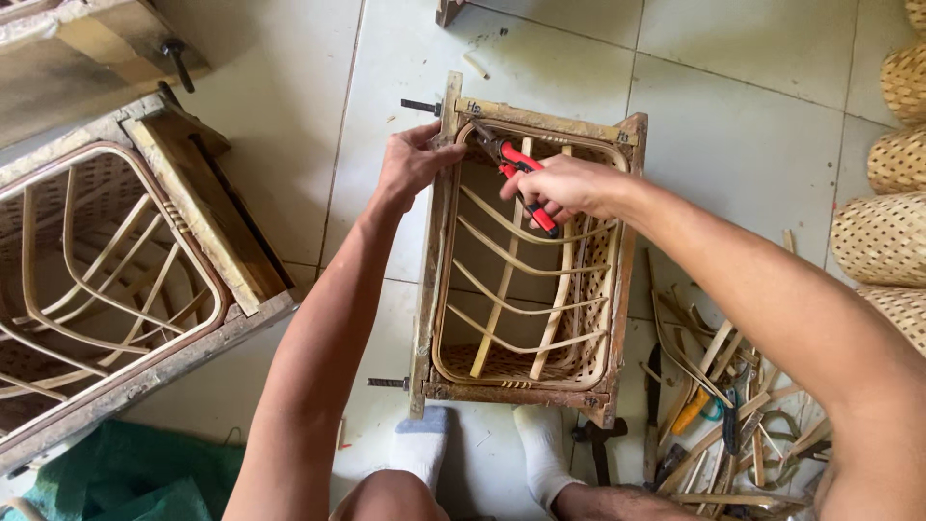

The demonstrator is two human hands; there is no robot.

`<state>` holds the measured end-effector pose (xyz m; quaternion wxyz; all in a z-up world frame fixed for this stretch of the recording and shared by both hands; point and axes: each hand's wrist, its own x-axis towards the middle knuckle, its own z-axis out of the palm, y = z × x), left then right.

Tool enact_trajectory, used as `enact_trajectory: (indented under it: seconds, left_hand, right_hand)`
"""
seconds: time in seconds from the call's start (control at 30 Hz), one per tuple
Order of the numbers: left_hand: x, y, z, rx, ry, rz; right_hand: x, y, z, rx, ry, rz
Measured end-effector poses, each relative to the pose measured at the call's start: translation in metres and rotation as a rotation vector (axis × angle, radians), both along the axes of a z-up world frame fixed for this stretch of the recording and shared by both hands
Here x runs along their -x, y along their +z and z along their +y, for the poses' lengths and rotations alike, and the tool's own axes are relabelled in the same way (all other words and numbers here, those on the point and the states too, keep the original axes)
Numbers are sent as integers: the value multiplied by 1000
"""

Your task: The person sits on the floor and assembles a rectangular woven basket using a wooden mold. They cut excess bamboo strips with pliers, apply glue to the frame, and hammer a bamboo rim into place.

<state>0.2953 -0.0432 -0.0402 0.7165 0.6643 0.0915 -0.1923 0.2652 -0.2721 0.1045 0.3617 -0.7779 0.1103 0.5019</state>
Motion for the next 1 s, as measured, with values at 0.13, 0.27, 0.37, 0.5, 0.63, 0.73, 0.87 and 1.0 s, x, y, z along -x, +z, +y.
enact_trajectory:
  seconds: [0.13, 0.27, 0.37, 0.5, 0.63, 0.73, 0.87, 1.0]
  left_hand:
    - [4, -3, 3, -128, -10, 11]
    - [-1, -1, 0, -1, 20, 22]
    - [10, 1, 2, -62, 5, -7]
    - [26, 9, -4, -264, 46, -264]
    - [63, -1, -20, -368, 225, -510]
    - [52, 3, -27, -285, 301, -451]
    - [19, 13, -13, -160, 120, 101]
    - [30, 5, -9, -42, 130, -39]
  right_hand:
    - [-2, -1, 2, -13, -10, 14]
    - [-5, -3, -3, 49, -54, 7]
    - [-1, -4, -6, 125, 50, -2]
    - [28, 17, -29, 75, 67, -66]
    - [93, 38, -69, -67, -290, -34]
    - [113, 41, -82, -134, -420, 2]
    - [95, 33, -81, -161, -377, -38]
    - [71, 18, -62, -188, -226, -446]
